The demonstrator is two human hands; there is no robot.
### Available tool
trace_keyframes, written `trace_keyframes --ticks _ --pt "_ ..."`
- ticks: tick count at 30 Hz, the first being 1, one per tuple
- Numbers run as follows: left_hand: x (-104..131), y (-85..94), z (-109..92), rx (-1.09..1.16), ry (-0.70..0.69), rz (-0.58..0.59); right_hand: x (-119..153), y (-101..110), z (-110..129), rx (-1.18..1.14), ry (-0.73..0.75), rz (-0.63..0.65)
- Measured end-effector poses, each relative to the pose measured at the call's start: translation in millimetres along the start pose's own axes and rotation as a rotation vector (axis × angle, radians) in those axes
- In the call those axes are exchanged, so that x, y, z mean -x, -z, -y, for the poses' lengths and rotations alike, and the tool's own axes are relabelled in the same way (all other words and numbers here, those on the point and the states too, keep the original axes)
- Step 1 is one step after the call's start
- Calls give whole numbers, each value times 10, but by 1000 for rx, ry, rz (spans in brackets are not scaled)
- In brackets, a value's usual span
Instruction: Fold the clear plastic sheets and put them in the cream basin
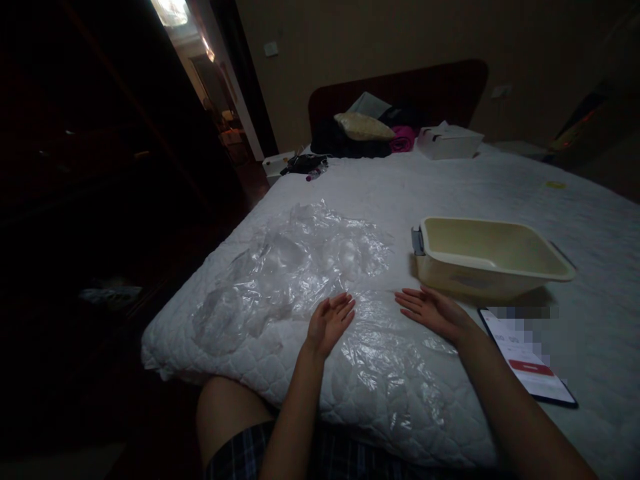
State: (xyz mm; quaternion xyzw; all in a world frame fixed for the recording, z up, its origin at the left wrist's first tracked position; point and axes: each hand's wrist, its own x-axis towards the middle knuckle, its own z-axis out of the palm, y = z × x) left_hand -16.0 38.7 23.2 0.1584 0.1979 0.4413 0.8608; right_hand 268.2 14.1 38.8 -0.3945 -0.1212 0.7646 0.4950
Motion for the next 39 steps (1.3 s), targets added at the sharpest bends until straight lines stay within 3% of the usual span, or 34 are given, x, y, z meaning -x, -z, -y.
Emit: trace_keyframes --ticks 5,10,12,16,21,26,28,30,32,34,36,39 --pt "41 14 -8 2 -23 -5 -9 17 13 -18 28 -57" --pt "124 -34 -17 36 -15 31 87 -197 -2 10 233 -281" --pt "177 -64 -1 63 28 90 176 -353 -60 16 237 -209" --pt "238 -60 66 81 186 146 256 -579 -305 76 21 79" --pt "239 43 68 85 256 70 112 -405 -487 41 -116 34" --pt "319 93 -35 48 252 6 109 -151 -383 68 -32 -30" --pt "364 99 -42 -11 224 -34 183 -137 -370 174 114 -154" --pt "414 88 1 -125 140 -115 300 -157 -392 343 350 -306" --pt "476 43 92 -314 -18 -218 448 -179 -433 592 583 -416" --pt "552 -42 214 -568 -199 -261 599 -175 -479 914 714 -429" --pt "628 -155 337 -828 -326 -163 719 -129 -528 1248 784 -359" --pt "702 -297 484 -1115 -402 117 792 9 -618 1655 831 -212"
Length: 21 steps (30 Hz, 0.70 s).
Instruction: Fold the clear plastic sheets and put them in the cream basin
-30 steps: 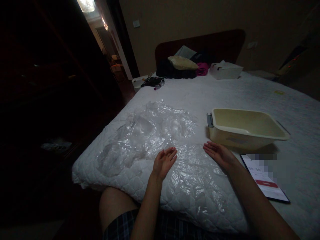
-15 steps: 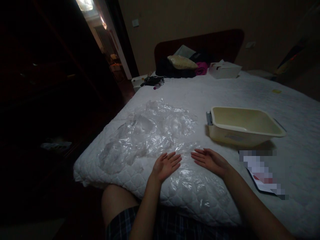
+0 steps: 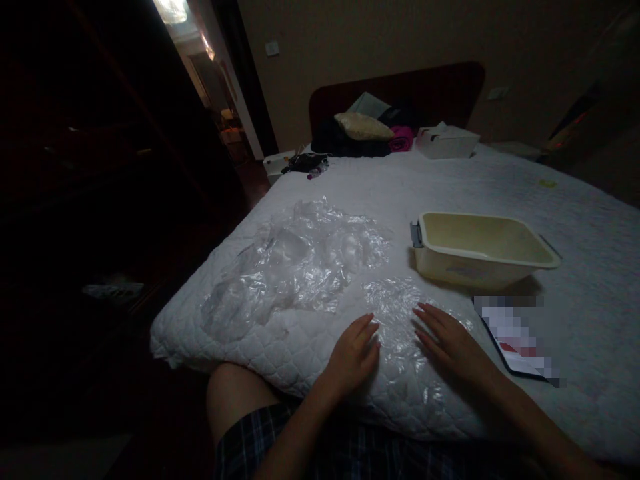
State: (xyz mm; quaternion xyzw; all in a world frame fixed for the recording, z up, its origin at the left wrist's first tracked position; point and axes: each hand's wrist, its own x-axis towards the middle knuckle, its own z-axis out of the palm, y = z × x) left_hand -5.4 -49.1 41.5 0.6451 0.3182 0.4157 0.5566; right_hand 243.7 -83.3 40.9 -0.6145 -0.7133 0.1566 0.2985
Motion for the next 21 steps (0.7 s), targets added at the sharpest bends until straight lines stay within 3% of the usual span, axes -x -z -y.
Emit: trace_keyframes --ticks 4,9,14,21 --pt "29 -66 52 -219 -76 174 130 -104 -162 200 103 122" --pt "73 106 162 -350 -100 165 201 -47 -283 185 90 123" --pt "89 289 99 -244 -48 171 231 30 -379 166 62 127" --pt "106 445 68 -51 68 93 218 15 -480 123 22 130"
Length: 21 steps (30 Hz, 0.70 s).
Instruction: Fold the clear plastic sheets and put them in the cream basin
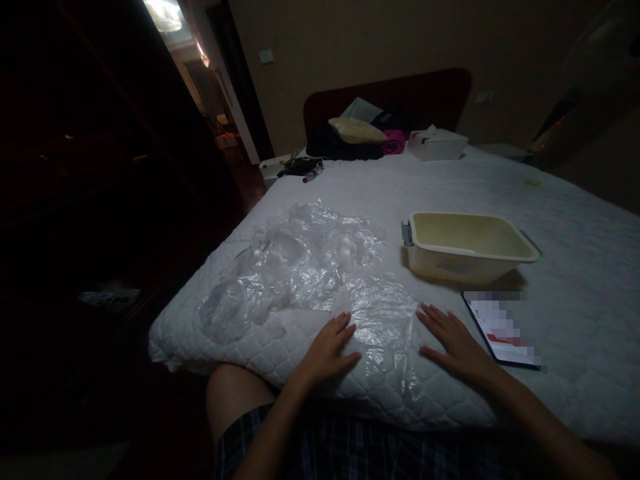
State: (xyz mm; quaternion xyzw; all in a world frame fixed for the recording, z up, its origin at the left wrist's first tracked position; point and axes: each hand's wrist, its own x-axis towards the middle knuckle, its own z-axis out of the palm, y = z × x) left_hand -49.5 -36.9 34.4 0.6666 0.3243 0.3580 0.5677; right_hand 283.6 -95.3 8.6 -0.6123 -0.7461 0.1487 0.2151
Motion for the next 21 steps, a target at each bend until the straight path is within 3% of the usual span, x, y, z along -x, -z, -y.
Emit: trace_keyframes --ticks 4,9,14,18,21 --pt "39 61 30 -39 4 -7 -29 72 -22 -182 -70 -46" --pt "46 41 77 -57 -16 -22 -63 138 49 -452 -230 -233" --pt "59 33 94 31 -7 -58 -80 208 266 -318 -268 -360" --pt "87 63 128 -43 -50 -40 -56 153 650 -252 -147 -328" --pt "91 85 152 -61 -74 -29 -36 -57 1008 -145 96 -197"
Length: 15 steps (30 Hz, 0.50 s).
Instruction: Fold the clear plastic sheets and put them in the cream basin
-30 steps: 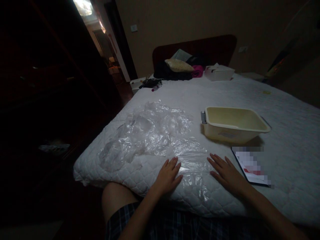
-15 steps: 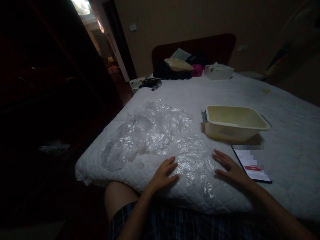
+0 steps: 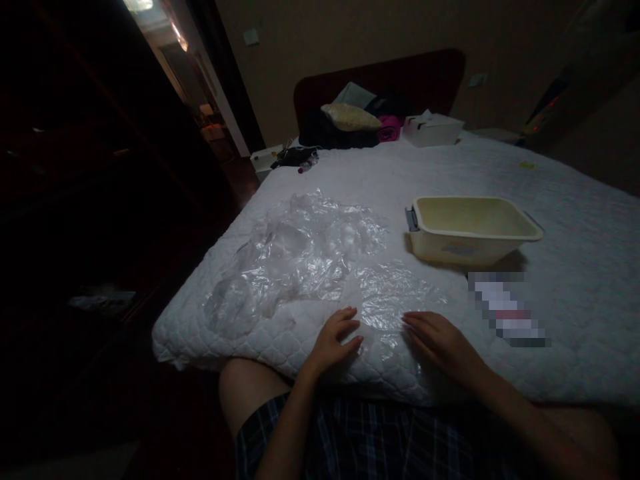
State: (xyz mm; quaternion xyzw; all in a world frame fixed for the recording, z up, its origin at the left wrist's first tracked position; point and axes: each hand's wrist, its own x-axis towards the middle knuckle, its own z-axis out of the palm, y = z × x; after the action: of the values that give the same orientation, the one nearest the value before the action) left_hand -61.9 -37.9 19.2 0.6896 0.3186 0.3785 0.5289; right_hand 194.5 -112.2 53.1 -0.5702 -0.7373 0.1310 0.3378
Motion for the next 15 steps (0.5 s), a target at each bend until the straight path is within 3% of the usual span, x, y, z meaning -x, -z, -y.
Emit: trace_keyframes --ticks 3,6,9,15 --pt "-12 22 15 25 19 -11 20 -314 276 146 277 79" --pt "-25 49 28 48 41 -35 12 -556 465 249 436 74" --pt "-34 65 42 70 48 -44 2 -684 553 306 483 15" --pt "-33 18 104 69 2 -107 41 -738 526 365 427 -127"
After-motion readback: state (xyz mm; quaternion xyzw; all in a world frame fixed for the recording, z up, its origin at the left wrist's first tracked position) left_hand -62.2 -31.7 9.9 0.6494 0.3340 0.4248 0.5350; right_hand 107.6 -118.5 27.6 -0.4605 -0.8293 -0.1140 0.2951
